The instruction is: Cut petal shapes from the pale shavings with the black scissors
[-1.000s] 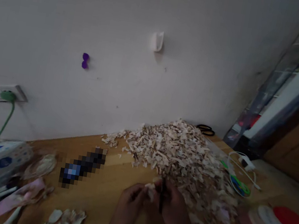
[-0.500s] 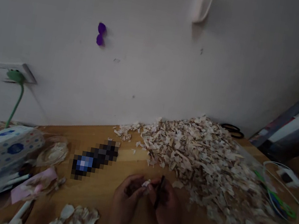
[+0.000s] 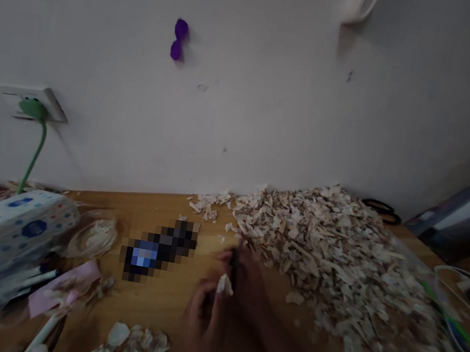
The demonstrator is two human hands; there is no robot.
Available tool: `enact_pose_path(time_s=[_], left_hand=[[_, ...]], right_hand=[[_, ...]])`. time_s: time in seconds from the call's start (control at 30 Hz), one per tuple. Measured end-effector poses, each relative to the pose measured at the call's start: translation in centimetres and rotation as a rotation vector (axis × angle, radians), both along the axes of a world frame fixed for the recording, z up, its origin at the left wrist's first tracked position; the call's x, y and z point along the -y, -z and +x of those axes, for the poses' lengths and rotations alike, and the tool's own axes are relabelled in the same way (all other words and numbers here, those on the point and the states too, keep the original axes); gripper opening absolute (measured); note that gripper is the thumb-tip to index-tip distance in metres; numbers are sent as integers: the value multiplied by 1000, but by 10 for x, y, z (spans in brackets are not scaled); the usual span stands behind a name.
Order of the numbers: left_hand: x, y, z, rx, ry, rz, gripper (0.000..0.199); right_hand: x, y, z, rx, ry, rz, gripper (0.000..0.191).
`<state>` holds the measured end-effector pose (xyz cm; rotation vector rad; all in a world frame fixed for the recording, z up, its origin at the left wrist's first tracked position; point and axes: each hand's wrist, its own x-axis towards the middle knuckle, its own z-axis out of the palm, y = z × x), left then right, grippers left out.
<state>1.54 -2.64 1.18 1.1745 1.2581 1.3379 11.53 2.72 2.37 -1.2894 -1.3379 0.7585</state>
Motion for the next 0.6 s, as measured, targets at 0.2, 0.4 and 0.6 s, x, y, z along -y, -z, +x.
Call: enact_pose_path(time_s=[0.2,0.4,0.6], left_hand=[[-1,-5,2,179,-353,22,32],[-5,5,-1,168,-306,-8,34],[-5,8,-2,212,-309,-7,33]], right_hand=[[-50,18,-42,257,-221,124,10],[-53,29,-48,369,-229,149,16],[-56,28,-42,280,-146,165,18]])
